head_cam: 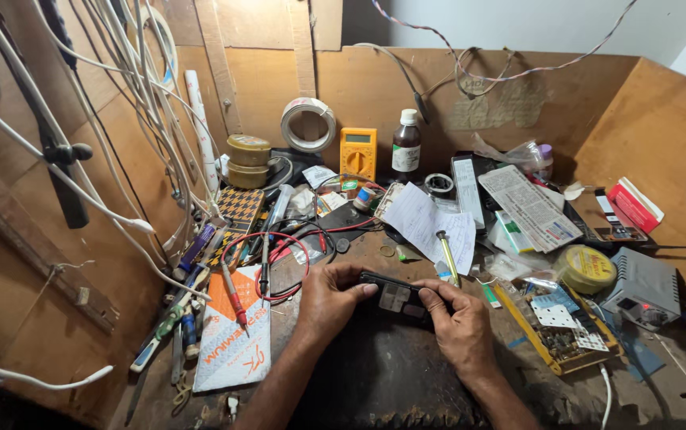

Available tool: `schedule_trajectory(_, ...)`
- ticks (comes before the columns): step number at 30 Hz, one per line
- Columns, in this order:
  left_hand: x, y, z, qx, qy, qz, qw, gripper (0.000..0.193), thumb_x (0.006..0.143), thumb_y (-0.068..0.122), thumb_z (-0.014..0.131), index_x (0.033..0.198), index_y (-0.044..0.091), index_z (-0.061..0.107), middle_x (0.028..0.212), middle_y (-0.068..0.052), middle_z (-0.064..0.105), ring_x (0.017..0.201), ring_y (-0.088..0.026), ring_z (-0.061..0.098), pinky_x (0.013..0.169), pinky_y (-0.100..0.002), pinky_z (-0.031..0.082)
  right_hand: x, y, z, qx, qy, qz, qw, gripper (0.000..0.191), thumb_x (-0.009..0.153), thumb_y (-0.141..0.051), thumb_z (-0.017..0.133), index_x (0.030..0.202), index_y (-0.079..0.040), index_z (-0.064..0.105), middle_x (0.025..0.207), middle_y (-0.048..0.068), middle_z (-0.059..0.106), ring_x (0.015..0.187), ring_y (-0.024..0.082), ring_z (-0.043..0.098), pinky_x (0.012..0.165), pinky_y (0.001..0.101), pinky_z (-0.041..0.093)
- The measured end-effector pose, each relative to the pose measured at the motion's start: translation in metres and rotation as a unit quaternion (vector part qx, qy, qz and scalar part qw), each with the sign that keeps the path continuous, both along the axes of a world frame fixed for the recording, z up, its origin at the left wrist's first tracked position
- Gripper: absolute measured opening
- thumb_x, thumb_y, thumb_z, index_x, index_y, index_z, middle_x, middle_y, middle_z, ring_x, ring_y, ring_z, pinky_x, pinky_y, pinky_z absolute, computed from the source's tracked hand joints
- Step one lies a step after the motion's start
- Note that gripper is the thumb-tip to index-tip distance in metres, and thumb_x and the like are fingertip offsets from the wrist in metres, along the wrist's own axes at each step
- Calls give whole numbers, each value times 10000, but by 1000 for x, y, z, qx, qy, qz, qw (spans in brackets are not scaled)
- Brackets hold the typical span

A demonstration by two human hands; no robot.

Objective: The person uses a soldering iron to work on a small circuit board, then places the board into a black plastic housing and snaps the housing together. The person handles the circuit board, housing, and soldering iron throughout the clip.

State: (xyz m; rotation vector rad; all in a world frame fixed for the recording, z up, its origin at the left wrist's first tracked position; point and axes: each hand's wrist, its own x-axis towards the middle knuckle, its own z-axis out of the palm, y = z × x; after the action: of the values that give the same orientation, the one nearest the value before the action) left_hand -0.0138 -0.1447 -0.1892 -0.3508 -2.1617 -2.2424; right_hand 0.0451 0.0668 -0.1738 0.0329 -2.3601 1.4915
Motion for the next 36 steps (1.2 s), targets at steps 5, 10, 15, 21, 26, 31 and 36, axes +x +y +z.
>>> schedule_trajectory(5,13,2,-1,-21,27,-37,999,244,882,18,744,1108,-37,672,954,-77,751,885,-120,700,804,-275,564,6,0,4,-7,-1,13,1000,229,953,-222,697,1089,-83,816,857,25,817,782,101,697,725,258,558)
schedule_trajectory(10,14,5,2,31,-1,5,1000,224,885,2,705,1104,-11,664,931,-63,760,858,-127,715,792,-268,565,15,0,12,-103,1,128,986,397,884,-92,720,1278,-62,680,1091,57,769,967,109,709,868,251,582)
schedule_trajectory(15,14,14,0,65,0,25,998,178,889,-16,700,1064,-25,668,938,-81,758,857,-136,713,790,-275,579,10,6,8,-167,-37,115,979,453,820,59,729,1261,-36,680,1095,68,788,974,125,744,884,250,614)
schedule_trajectory(21,15,17,5,71,-7,40,997,190,900,-1,695,1087,-22,668,984,-101,768,889,-142,725,819,-277,582,-2,5,-8,-156,19,88,984,439,835,110,719,1254,-19,706,1059,71,782,933,113,727,852,249,598)
schedule_trajectory(26,25,10,8,130,-28,-17,991,340,873,-4,711,1200,48,631,1024,-83,747,911,-134,716,831,-290,596,2,4,-2,-204,25,115,972,422,858,56,712,1272,-20,680,1049,97,774,906,123,731,827,258,607)
schedule_trajectory(31,20,18,6,173,-66,28,982,333,867,-41,685,1198,-29,644,997,-130,743,824,-208,738,675,-369,658,8,-2,10,-126,-28,70,989,424,897,-46,689,1320,-63,666,1020,117,782,842,151,719,758,275,607)
schedule_trajectory(36,19,20,5,200,-121,46,971,366,864,15,715,1222,6,640,1002,-116,757,797,-184,746,636,-349,652,10,-5,11,-145,24,80,986,421,882,-57,692,1300,-59,640,1051,97,767,927,131,742,827,253,636)
